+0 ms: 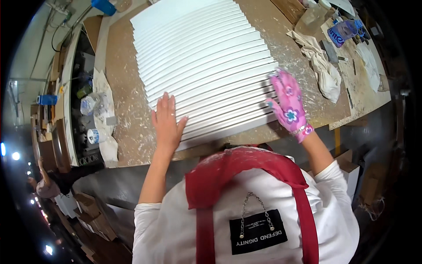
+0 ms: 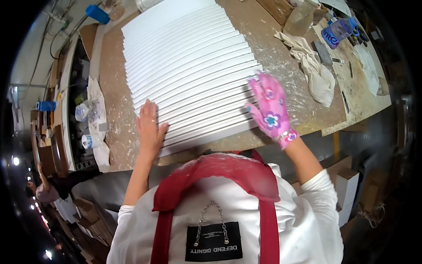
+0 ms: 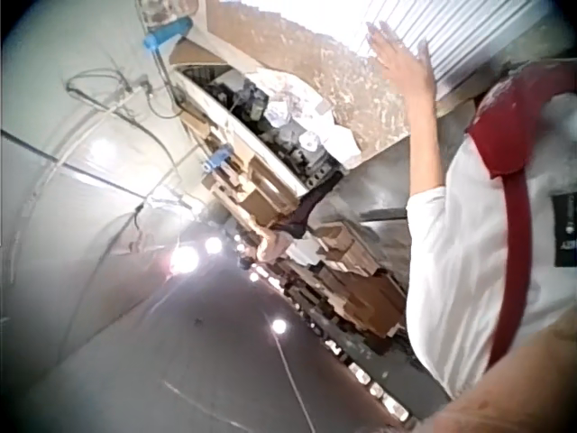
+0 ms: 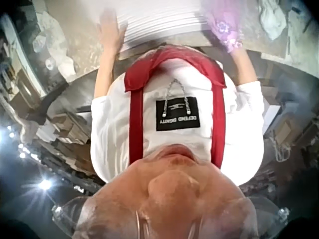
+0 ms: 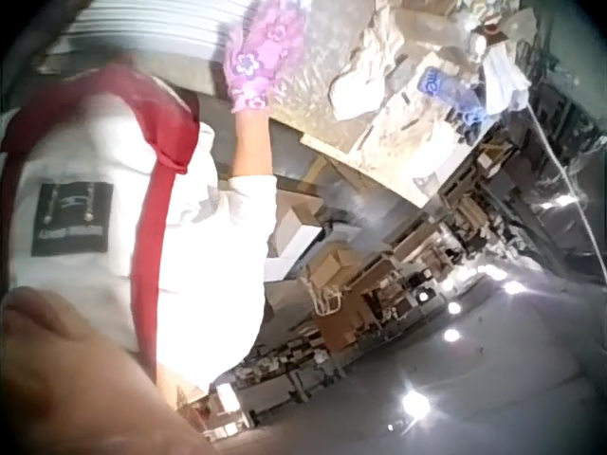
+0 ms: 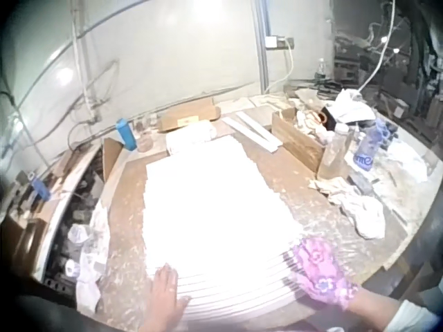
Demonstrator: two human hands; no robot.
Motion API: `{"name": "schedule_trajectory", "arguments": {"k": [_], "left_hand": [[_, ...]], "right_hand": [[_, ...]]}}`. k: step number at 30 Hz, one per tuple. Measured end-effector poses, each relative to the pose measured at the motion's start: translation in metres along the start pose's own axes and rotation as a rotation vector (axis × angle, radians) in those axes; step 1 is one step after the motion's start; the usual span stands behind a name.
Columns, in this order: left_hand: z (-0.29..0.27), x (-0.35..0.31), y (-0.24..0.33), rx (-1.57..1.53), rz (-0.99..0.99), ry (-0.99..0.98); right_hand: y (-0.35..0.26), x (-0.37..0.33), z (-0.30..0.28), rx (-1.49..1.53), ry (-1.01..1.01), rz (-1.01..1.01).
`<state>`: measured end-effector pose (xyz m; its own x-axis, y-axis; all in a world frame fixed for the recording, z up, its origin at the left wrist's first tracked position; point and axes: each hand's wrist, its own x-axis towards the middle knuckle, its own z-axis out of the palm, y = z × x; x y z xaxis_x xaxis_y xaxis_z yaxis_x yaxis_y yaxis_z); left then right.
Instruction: The person cleans a stacked set of white wooden furniture slats by hand using a cloth. The person wipes the slats repeatedly, applies a liquid from a bottle to the cloth, and continues wiping the surfaces and edges of the slats on a workbench.
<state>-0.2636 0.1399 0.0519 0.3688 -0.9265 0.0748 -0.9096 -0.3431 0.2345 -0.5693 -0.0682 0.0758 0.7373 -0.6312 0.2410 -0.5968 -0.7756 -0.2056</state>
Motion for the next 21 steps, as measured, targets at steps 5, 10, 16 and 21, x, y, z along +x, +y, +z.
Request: {"name": "schedule_trajectory", "arguments": {"k": [5,10,16,21], "left_hand": [[0.006,0.071,-0.062,0.187,-0.171,-0.011],[0.013,0.075,-0.068,0.092,-0.110,0.030],[-0.012,0.147,-0.122,-0.125,-0.076,0.399],[-0.013,0.247,-0.123,0.034,-0.051,0.454]], "right_hand": [[-0.031,0.082,0.038,0.030,-0.108,-0.322],[-0.021,0.104,0.050,0.049,-0.270,-0.401],[-0.005,0.198,0.041,0.004,-0.057,-0.350],[0.028,0.332,0.096,-0.048,0.143,-0.224]]}}
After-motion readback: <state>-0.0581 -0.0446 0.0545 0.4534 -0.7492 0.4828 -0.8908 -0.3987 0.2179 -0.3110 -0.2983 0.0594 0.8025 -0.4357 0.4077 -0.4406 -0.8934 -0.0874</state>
